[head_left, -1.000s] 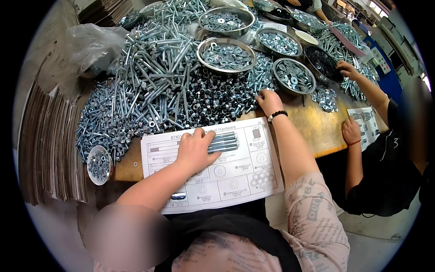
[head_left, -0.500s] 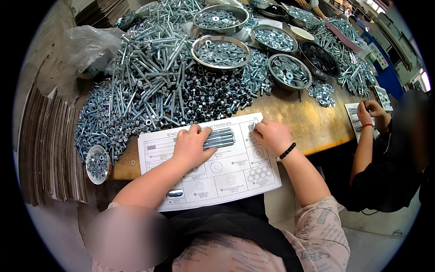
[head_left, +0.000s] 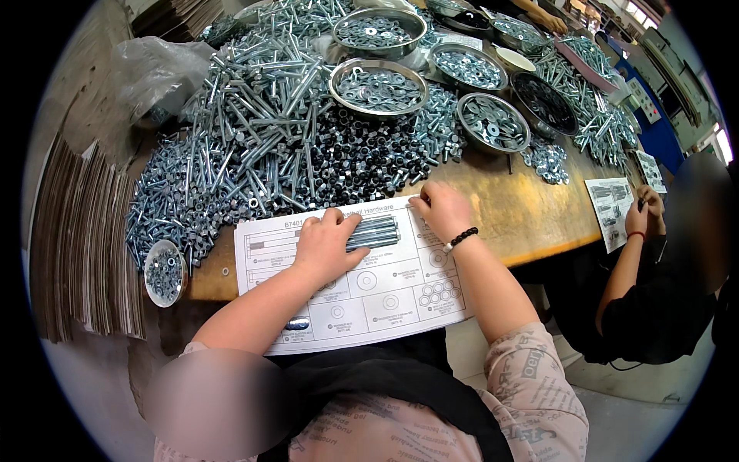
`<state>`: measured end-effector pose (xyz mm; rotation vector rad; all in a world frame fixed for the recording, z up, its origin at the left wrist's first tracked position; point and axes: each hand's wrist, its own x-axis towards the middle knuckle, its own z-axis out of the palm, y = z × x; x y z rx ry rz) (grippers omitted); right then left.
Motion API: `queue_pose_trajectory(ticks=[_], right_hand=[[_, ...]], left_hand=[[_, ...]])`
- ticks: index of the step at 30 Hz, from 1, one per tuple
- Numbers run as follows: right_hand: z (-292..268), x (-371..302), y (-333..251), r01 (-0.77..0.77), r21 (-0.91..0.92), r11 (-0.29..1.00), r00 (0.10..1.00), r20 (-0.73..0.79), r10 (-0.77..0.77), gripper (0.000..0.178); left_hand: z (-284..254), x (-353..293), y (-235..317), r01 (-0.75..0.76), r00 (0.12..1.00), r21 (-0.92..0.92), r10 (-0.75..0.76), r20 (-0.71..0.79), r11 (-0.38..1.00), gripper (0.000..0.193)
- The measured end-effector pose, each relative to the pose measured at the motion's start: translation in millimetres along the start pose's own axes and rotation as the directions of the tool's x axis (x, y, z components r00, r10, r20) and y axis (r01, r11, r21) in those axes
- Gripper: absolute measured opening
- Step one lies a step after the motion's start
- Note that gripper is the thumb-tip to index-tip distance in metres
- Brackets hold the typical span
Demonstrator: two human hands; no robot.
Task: The person sorts metal fasteners including bolts, nuts, and washers from a large pile on a table. They place selected items onto a printed instruction sheet that shows diagrams of the required components. The person repeatedly picks up fasteners, matches them to the diagram, and arranges them in designated areas on the sheet.
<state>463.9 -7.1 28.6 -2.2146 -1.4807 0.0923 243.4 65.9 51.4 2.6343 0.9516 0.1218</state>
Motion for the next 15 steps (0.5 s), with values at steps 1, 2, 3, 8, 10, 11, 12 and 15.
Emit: queue_pose_trajectory(ticks=[1, 2, 3, 8, 10, 11, 12, 15], right_hand=[[-1.5, 0.3, 2.6, -0.061, 0.088, 0.994, 0.998, 0.033, 0.058, 0.026], [-5.1, 1.3, 2.8, -0.124, 0.173, 0.977, 0.991, 0.075, 0.113, 0.026], [-9.6, 1.5, 2.8, -0.19, 0.253, 0.949, 0.979, 0.12, 0.164, 0.026], [-23.7, -5.1, 17.3, -0.072, 0.098, 0.993, 0.997, 0.026, 0.07, 0.025], [-25.5, -8.1, 9.4, -0.116, 0.077, 0.99, 0.99, 0.087, 0.11, 0.024], [-26.5, -8.9, 5.5, -0.14, 0.066, 0.988, 0.985, 0.114, 0.132, 0.024], [-25.4, -8.4, 4.5, -0.128, 0.066, 0.99, 0.987, 0.104, 0.121, 0.023], [-19.6, -6.1, 8.9, -0.088, 0.098, 0.991, 0.994, 0.077, 0.081, 0.022]], left_hand=[[0.2, 0.3, -0.1, 0.002, 1.0, -0.002, -0.002, 0.0, 1.0, 0.052], [1.0, 0.2, -0.8, 0.006, 1.0, -0.005, -0.006, 0.001, 1.0, 0.052], [1.9, 0.2, -1.8, 0.001, 1.0, -0.006, -0.001, -0.003, 1.0, 0.053], [3.4, -0.9, -3.3, -0.006, 1.0, 0.006, 0.006, -0.012, 1.0, 0.053], [3.0, -1.6, -2.7, 0.007, 1.0, 0.009, -0.007, -0.012, 1.0, 0.054], [2.1, -1.5, -2.0, 0.011, 1.0, 0.011, -0.011, -0.011, 1.0, 0.054], [0.8, -1.7, -1.4, 0.004, 1.0, 0.019, -0.004, -0.011, 1.0, 0.054], [-4.9, -0.3, 1.0, -0.066, 0.994, 0.024, 0.068, -0.081, 0.998, 0.052]])
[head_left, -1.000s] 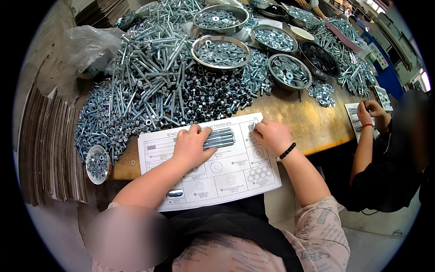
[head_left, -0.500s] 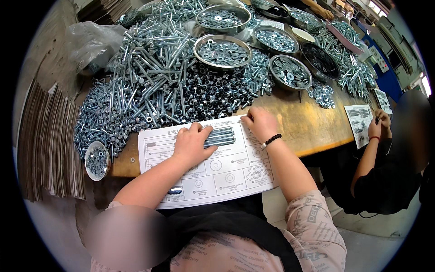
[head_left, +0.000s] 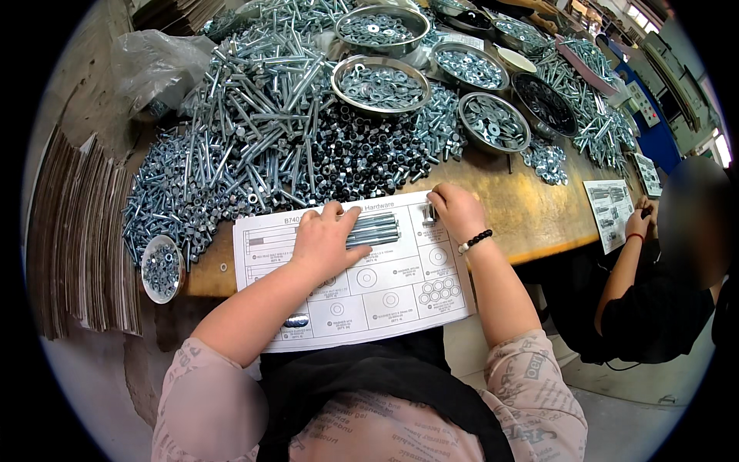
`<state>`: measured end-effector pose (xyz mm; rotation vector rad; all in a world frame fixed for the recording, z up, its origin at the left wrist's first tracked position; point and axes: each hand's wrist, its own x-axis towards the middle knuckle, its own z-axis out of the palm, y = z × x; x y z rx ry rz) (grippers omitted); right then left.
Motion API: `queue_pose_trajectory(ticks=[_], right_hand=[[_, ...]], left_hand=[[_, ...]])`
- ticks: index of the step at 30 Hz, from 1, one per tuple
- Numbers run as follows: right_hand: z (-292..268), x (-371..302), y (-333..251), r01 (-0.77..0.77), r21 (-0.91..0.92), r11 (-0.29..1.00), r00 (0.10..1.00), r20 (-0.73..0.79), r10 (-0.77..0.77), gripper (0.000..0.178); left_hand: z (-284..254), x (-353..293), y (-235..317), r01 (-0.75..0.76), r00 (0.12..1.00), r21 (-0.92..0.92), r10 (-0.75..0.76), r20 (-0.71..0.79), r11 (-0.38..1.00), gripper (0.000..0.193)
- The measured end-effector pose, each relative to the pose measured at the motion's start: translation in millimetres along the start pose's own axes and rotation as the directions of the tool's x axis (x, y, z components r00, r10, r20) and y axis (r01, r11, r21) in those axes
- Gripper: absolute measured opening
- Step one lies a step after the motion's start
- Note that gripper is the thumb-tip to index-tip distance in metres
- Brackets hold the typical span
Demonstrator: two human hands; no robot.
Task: The person sorts metal fasteners including bolts, nuts, and washers from a large pile on a table. They place selected items onto a printed instruction sheet that shows diagrams of the required components. The person repeatedly picks up fasteners, matches them to the diagram, and arranges them in designated areas on the sheet.
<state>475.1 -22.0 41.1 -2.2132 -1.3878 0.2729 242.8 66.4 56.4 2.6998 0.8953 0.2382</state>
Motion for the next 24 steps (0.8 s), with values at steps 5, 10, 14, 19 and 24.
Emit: queue_pose_trajectory(ticks=[5, 10, 14, 19, 24], right_hand=[[5.5, -2.5, 16.2, 0.049, 0.131, 0.99, 0.999, -0.011, -0.048, 0.018], [1.1, -4.4, 7.5, 0.016, 0.142, 0.99, 1.0, 0.008, -0.017, 0.016], [3.8, -8.0, 9.6, -0.015, 0.194, 0.981, 1.0, 0.01, 0.014, 0.014], [2.4, -4.6, 12.4, -0.003, 0.196, 0.981, 1.0, 0.021, -0.001, 0.016], [-7.3, 16.9, 18.2, 0.053, 0.148, 0.987, 0.996, -0.079, -0.042, 0.021]], left_hand=[[6.3, 25.8, 22.6, -0.292, 0.949, -0.031, 0.286, -0.131, 0.956, 0.039], [36.6, 60.6, 50.7, -0.247, 0.963, -0.055, 0.238, -0.13, 0.968, 0.034], [43.6, 66.6, 59.0, -0.173, 0.984, -0.098, 0.169, -0.048, 0.98, 0.033], [36.9, 65.0, 57.1, -0.158, 0.987, -0.12, 0.152, -0.06, 0.98, 0.034], [14.0, 85.3, 6.7, -0.133, 0.978, -0.263, 0.083, -0.193, 0.956, 0.031]])
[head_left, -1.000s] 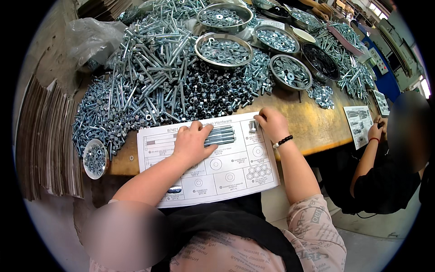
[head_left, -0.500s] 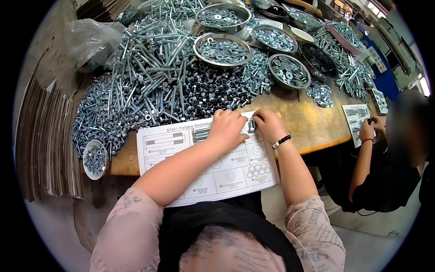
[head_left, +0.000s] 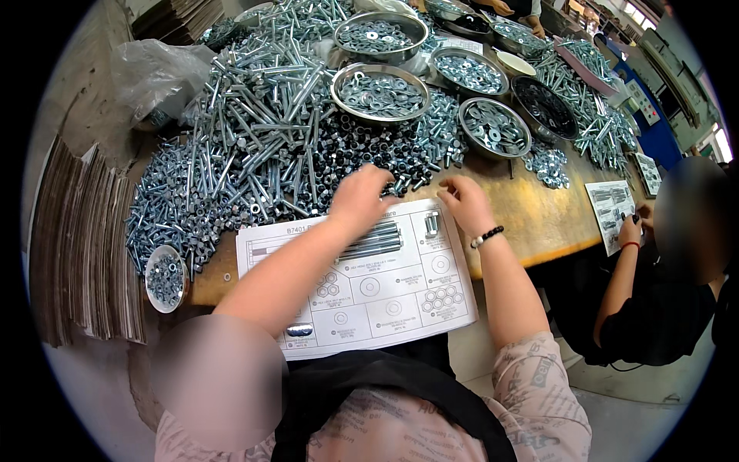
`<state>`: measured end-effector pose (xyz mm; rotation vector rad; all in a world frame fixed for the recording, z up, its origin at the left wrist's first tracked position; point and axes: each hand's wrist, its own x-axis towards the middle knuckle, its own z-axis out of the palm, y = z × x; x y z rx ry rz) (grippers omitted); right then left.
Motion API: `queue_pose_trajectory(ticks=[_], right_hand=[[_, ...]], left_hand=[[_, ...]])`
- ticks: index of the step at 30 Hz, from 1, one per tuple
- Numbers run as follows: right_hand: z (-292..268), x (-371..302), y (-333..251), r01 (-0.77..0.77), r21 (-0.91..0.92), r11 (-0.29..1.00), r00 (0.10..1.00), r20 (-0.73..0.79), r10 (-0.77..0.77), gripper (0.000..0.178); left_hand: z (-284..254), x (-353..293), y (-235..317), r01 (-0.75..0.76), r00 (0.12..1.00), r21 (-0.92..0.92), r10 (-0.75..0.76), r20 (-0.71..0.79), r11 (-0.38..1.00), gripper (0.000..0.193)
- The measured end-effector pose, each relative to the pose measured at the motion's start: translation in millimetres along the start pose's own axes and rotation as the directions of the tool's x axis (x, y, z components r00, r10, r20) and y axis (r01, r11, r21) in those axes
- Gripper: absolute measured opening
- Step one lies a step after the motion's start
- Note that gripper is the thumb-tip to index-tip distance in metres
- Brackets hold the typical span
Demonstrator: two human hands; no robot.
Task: The person sorts metal fasteners including bolts, nuts, and washers from a large pile on a table. They place selected items onto a printed instruction sheet that shows diagrams of the required components. The person repeatedly picks up fasteners, matches them to the diagram, and arranges them in designated areas on the sheet.
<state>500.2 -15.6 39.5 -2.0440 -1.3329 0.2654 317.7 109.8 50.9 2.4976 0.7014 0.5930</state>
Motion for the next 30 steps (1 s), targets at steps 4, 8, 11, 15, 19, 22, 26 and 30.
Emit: queue_pose_trajectory(ticks=[4, 8, 11, 15, 19, 22, 26, 30], right_hand=[[19.6, 32.3, -0.3, 0.023, -0.142, 0.99, 1.0, -0.006, -0.024, 0.026], [35.2, 48.9, -18.9, -0.091, -0.304, 0.948, 0.994, 0.028, 0.104, 0.032], [46.2, 56.6, -2.8, -0.066, -0.293, 0.954, 0.996, 0.036, 0.08, 0.034], [44.6, 60.2, 17.6, 0.059, -0.243, 0.968, 0.997, 0.054, -0.047, 0.032], [40.0, 65.2, 31.2, 0.111, -0.182, 0.977, 0.989, 0.114, -0.091, 0.031], [40.7, 68.5, 36.5, 0.104, -0.133, 0.986, 0.986, 0.141, -0.085, 0.031], [38.8, 72.9, 30.9, 0.089, -0.093, 0.992, 0.982, 0.173, -0.072, 0.03], [36.4, 76.1, 36.3, -0.018, -0.003, 1.0, 0.988, 0.151, 0.018, 0.025]], left_hand=[[-7.2, 24.3, -24.2, -0.06, 0.998, 0.079, 0.058, 0.026, 0.995, 0.033], [1.7, 37.6, -17.8, -0.142, 0.985, 0.23, 0.115, 0.129, 0.963, 0.031], [21.1, 46.5, -16.2, -0.213, 0.977, 0.455, 0.189, 0.099, 0.865, 0.025], [41.1, 51.8, -18.2, -0.302, 0.936, 0.593, 0.35, 0.036, 0.747, 0.013], [38.5, 60.5, -16.8, -0.42, 0.898, 0.527, 0.422, 0.124, 0.739, 0.005], [34.1, 64.4, -13.3, -0.406, 0.912, 0.512, 0.366, 0.182, 0.757, 0.005], [35.8, 70.3, -5.1, -0.265, 0.957, 0.553, 0.146, 0.25, 0.79, 0.009], [24.5, 77.7, 3.8, -0.177, 0.946, 0.487, 0.012, 0.323, 0.855, 0.015]])
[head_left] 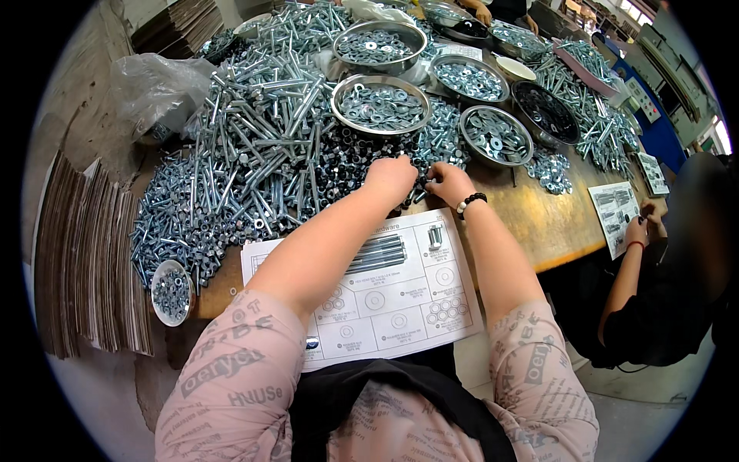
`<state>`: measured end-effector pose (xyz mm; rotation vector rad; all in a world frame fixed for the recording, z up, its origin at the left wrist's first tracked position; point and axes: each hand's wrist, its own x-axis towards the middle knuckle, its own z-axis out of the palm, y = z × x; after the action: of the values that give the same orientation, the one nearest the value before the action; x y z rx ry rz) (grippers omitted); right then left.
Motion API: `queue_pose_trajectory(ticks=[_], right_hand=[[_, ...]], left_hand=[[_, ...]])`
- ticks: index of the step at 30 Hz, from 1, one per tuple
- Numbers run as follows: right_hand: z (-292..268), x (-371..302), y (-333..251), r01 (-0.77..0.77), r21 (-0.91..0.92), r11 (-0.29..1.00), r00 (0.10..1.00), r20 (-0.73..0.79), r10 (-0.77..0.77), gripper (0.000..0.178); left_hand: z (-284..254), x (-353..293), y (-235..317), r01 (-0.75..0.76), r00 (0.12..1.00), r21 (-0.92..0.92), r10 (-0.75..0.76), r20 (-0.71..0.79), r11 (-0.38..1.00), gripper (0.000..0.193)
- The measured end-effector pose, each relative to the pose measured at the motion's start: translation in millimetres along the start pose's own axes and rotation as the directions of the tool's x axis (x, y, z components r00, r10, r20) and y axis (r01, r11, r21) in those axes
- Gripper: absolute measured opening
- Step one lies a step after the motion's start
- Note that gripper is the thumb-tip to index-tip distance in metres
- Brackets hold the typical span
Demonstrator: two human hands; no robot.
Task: The person sorts metal fasteners including bolts, nuts, and washers from a large pile on a table. They place selected items onto a printed instruction sheet that shows diagrams of the required components. The person repeatedly picks up fasteners, matches them to the diagram, and arranges them in designated areas on the sheet.
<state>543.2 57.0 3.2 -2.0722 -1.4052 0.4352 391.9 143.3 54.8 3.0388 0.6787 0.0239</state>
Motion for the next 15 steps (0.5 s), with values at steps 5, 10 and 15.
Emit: queue_pose_trajectory(ticks=[5, 10, 15], right_hand=[[-8.5, -18.7, 3.0, -0.061, 0.282, 0.958, 0.988, -0.122, 0.099, 0.021], [-57.5, -112.8, -45.6, 0.057, 0.244, 0.968, 0.972, 0.207, -0.109, 0.015], [-66.6, -182.7, -71.1, 0.256, -0.066, 0.964, 0.831, 0.524, -0.185, 0.018]], left_hand=[[-11.2, -28.3, -11.7, -0.008, 0.985, -0.405, -0.062, -0.161, 0.914, 0.022], [-30.6, -102.7, 32.0, -0.166, 0.985, -0.578, 0.163, -0.056, 0.799, 0.023], [-1.9, -157.4, 75.8, -0.193, 0.959, -0.602, 0.278, 0.051, 0.775, 0.026]])
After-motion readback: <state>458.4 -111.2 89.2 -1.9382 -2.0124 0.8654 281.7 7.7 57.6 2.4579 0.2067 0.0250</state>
